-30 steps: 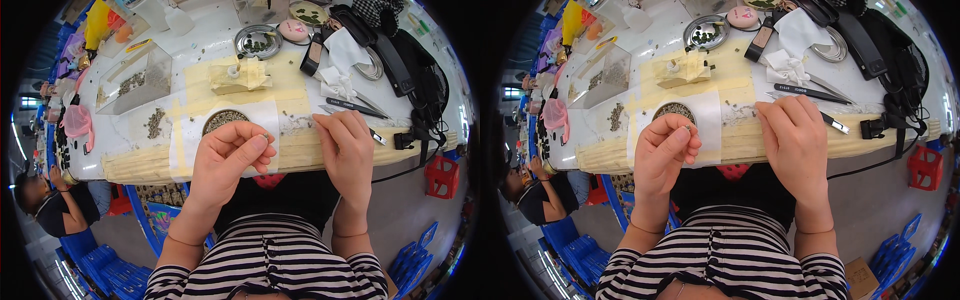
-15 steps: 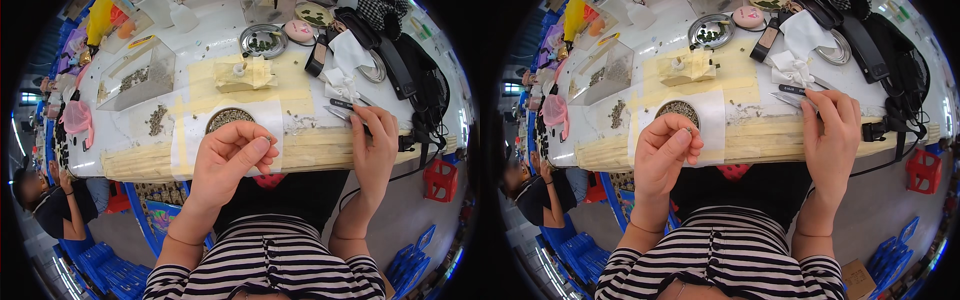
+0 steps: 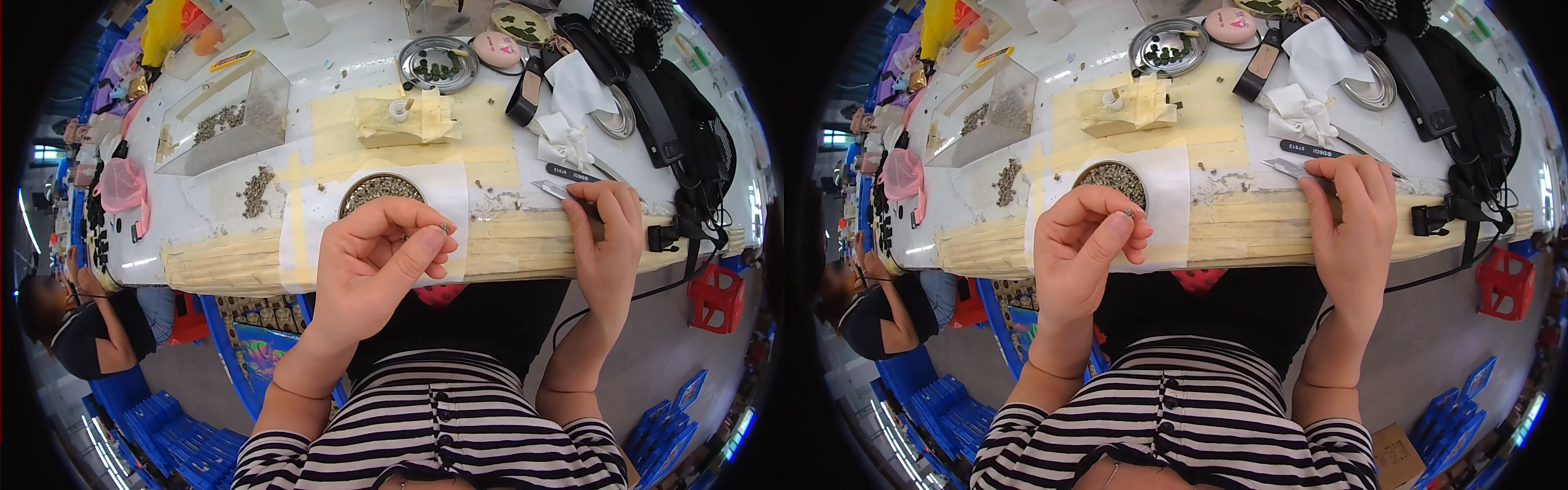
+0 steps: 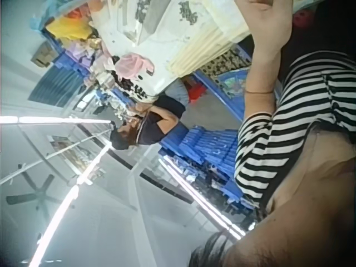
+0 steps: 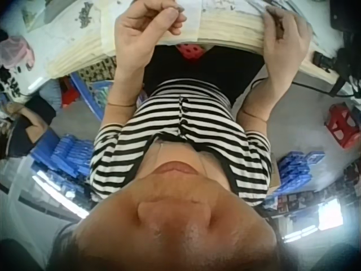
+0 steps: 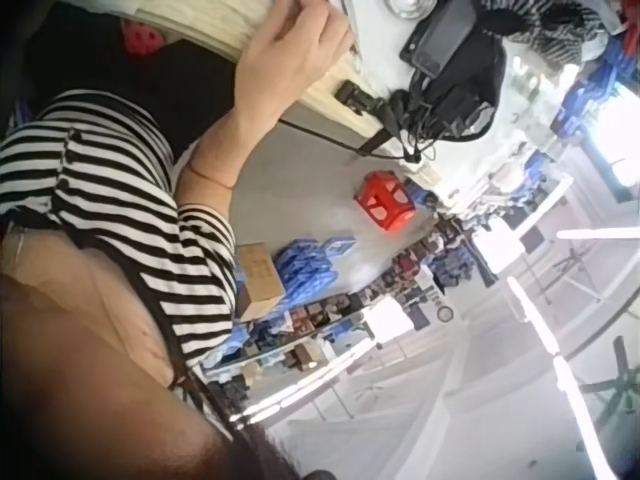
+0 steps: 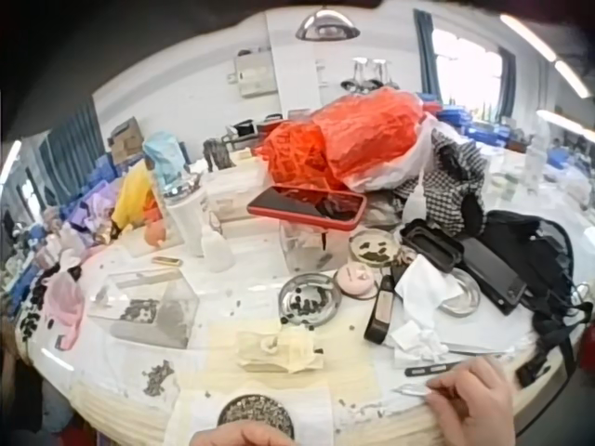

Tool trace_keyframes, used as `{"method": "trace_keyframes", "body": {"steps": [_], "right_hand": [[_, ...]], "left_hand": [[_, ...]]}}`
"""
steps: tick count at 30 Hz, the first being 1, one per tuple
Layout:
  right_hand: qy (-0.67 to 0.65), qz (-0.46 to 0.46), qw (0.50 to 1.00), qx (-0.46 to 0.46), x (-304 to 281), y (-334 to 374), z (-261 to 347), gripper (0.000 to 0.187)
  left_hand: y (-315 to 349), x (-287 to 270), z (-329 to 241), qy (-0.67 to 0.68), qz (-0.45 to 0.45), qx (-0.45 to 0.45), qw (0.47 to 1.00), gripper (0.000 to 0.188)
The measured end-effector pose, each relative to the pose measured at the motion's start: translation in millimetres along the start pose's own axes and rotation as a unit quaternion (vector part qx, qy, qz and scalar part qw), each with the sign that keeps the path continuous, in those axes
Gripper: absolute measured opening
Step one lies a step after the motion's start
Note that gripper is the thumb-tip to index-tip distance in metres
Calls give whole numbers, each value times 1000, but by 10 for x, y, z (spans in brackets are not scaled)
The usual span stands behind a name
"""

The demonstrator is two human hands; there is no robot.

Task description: Assembling small metal beads and wires by hand at a workbench.

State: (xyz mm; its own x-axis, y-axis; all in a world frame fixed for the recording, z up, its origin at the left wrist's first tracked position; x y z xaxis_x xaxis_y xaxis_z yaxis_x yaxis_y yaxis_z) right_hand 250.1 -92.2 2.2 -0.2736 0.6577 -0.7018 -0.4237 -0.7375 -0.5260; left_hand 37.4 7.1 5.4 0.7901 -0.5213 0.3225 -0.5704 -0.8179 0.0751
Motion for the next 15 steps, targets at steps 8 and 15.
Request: {"method": "trace_keyframes", "body": {"steps": [8, 15], "right_hand": [[-76, -6, 996, 35, 13, -14, 2, 9], [-226, 59, 972, -9, -63, -41, 571, 21]], "left_hand": [[5, -57, -12, 6, 15, -27, 999, 11], [13, -86, -18, 53, 16, -85, 995, 11]]}}
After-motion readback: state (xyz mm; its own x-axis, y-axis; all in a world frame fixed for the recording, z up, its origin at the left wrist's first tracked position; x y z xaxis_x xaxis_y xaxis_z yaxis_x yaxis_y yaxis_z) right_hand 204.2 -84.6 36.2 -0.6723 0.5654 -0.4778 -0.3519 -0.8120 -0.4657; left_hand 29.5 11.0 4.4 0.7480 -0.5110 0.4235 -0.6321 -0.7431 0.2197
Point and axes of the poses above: each hand's wrist, its own y-axis away from the middle knuckle, its own x-axis out of the palm, z = x × y, the point moved 2 cm from there along -y, towards the middle knuckle, and after that the axes turned 5 degrees about -z, right-handed, at the moved point
